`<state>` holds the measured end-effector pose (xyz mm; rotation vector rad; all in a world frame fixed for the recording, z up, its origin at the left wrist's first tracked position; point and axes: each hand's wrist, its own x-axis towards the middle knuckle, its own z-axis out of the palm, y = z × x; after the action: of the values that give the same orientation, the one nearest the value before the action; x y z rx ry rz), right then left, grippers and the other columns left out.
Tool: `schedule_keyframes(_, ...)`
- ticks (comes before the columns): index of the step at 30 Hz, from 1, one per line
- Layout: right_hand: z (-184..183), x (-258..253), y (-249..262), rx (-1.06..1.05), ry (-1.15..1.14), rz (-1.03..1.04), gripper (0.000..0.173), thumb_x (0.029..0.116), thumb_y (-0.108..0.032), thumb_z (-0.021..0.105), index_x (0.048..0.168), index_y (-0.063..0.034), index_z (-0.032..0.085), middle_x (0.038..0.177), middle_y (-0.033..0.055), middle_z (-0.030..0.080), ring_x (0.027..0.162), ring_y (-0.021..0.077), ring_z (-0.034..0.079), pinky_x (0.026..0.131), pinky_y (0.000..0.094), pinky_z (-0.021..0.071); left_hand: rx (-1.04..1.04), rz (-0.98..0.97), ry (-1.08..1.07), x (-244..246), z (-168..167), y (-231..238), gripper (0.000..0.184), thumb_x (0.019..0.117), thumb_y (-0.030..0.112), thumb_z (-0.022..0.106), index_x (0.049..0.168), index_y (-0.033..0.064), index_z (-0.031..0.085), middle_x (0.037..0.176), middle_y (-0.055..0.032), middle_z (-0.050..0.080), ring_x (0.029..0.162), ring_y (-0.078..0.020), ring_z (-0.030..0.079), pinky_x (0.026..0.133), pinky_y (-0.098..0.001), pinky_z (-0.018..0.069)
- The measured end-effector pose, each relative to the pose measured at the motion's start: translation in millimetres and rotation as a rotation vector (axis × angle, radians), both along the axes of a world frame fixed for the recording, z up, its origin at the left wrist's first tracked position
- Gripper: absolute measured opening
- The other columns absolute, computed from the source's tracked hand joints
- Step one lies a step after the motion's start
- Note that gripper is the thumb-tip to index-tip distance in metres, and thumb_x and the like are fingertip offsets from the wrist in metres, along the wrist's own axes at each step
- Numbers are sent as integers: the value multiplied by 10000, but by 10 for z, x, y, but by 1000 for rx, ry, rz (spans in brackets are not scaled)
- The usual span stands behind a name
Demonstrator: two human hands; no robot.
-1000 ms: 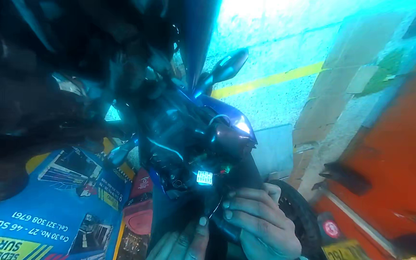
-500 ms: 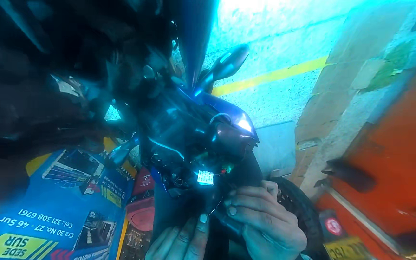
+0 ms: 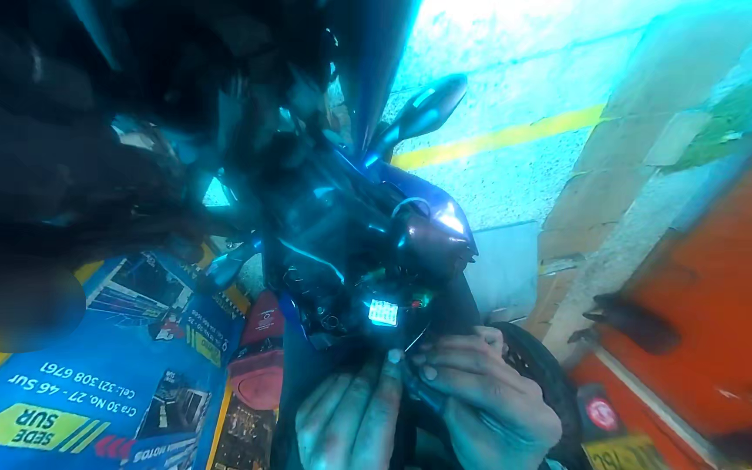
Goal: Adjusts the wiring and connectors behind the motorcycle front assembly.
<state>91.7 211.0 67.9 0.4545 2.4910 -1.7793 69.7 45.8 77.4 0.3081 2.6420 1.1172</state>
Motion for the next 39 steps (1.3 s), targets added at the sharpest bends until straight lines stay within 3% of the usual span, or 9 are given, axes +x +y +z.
schedule_keyframes(8, -24, 8, 59, -106, -72, -85, 129, 881, -158, 811, 1007, -175, 787, 986, -19, 782, 980, 123, 724, 967, 352, 545, 9, -86, -66, 139, 58, -185, 193, 978, 70, 601, 1107, 40, 742, 897, -99, 760, 682, -170, 658, 640, -259, 523)
schedule_keyframes(12, -8, 48, 11, -165, -102, -103, 138, 883, -147, 810, 1017, -165, 783, 985, -6, 782, 973, 122, 728, 955, 340, 559, 48, -14, -20, 89, -56, -8, 150, 974, 82, 617, 1055, 44, 738, 867, -93, 749, 682, -164, 661, 644, -255, 536)
schedule_keyframes(15, -36, 11, 83, -224, -151, -169, 172, 875, -139, 813, 1043, -167, 786, 979, -8, 781, 937, 116, 739, 889, 309, 612, 100, 85, -3, 74, -146, 170, 152, 970, 66, 628, 1039, 36, 760, 866, -95, 764, 671, -146, 674, 637, -243, 543)
schedule_keyframes(18, -44, -19, 115, -344, -285, -325, 209, 885, -181, 801, 1092, -160, 788, 963, -14, 775, 846, 75, 732, 771, 254, 635, 196, 126, -87, 24, -121, 133, 165, 982, 84, 648, 1100, 38, 755, 888, -85, 765, 721, -114, 705, 671, -227, 582)
schedule_keyframes(20, -24, -67, 88, -406, -341, -396, 230, 896, -188, 791, 1123, -160, 768, 973, -21, 767, 858, 59, 723, 784, 238, 624, 197, 112, -111, -60, -55, 71, 165, 979, 93, 664, 1107, 37, 753, 897, -86, 773, 745, -114, 724, 679, -227, 595)
schedule_keyframes(24, 11, -175, 67, -350, -299, -358, 242, 914, -149, 767, 1153, -144, 726, 1002, -18, 747, 886, 67, 714, 803, 238, 620, 107, 6, -43, -150, 20, 30, 195, 957, 92, 676, 1136, 49, 743, 867, -75, 758, 670, -133, 677, 603, -248, 549)
schedule_keyframes(30, 58, -240, 64, -258, -292, -294, 255, 910, -108, 755, 1159, -119, 702, 1023, -30, 741, 901, 69, 711, 819, 239, 619, 71, -49, 13, -198, 26, 67, 257, 955, 80, 673, 1203, 16, 706, 877, -92, 749, 667, -150, 658, 596, -273, 531)
schedule_keyframes(39, 67, -233, 20, -260, -242, -345, 224, 876, -75, 782, 1091, -101, 728, 973, -20, 753, 852, 67, 717, 786, 229, 624, -10, -133, 64, -151, 8, 70, 241, 961, 61, 640, 1176, -14, 721, 793, -116, 701, 610, -201, 601, 556, -316, 488)
